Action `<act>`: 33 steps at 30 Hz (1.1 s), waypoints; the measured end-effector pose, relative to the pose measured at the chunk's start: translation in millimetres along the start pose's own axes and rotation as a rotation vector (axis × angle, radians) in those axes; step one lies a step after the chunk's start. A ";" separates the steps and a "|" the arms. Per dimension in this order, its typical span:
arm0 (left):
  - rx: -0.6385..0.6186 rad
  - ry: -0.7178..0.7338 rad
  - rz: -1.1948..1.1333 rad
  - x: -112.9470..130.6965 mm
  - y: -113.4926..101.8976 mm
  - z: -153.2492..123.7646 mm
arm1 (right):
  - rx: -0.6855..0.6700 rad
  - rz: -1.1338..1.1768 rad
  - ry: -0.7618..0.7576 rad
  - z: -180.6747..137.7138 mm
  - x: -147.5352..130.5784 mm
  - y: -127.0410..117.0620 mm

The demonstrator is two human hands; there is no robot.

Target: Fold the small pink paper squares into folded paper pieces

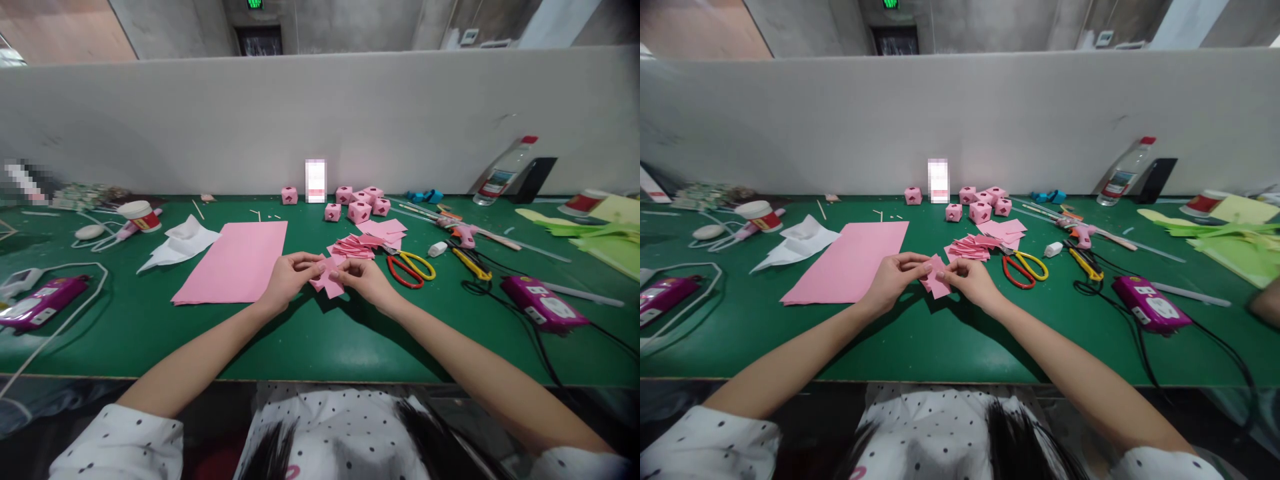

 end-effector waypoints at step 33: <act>-0.092 0.163 0.430 3.8 -0.9 0.0 | -0.066 -0.398 -0.170 -4.2 -6.3 3.2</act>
Point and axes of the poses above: each hand's wrist, its own z-axis towards the middle knuckle, its own y-axis out of the palm, x = y × z, the point moved 2 cm from there along z, towards the middle knuckle, and after that the axes turned 13 degrees about -y, right-handed, at the moved point
